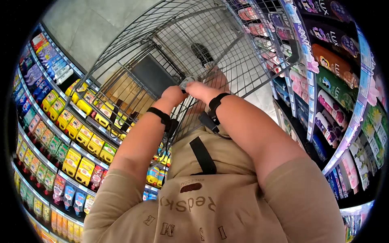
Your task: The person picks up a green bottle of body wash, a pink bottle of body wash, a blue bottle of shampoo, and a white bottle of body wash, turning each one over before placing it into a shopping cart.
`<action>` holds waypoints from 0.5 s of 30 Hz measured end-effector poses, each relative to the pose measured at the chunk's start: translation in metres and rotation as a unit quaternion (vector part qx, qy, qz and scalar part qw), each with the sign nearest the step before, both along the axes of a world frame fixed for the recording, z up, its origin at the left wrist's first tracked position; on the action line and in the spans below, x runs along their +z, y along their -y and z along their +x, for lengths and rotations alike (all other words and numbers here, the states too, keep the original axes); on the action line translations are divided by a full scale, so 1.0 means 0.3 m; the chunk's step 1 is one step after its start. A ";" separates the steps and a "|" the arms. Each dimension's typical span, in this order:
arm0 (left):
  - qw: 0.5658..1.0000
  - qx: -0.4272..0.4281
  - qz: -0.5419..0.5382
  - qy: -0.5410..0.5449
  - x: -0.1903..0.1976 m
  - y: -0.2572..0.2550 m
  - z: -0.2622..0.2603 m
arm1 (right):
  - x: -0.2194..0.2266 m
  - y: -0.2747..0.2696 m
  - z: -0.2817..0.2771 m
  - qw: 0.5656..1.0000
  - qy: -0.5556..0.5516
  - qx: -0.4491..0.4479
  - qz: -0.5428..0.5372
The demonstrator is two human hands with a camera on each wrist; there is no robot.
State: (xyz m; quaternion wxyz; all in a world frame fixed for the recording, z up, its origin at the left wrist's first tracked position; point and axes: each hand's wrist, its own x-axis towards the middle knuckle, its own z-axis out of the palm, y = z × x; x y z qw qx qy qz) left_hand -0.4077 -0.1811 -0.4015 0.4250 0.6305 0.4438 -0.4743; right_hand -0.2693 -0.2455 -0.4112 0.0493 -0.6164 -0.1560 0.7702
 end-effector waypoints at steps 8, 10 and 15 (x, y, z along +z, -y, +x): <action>0.999 0.021 -0.010 -0.043 -0.053 0.024 0.025 | 0.019 0.011 0.003 0.999 -0.018 0.021 -0.021; 0.998 0.043 -0.023 -0.046 -0.051 0.029 0.021 | 0.051 -0.023 0.033 0.998 -0.030 0.019 -0.043; 0.997 0.067 -0.001 -0.032 0.010 0.026 0.004 | -0.042 0.013 0.038 0.998 -0.024 0.045 -0.037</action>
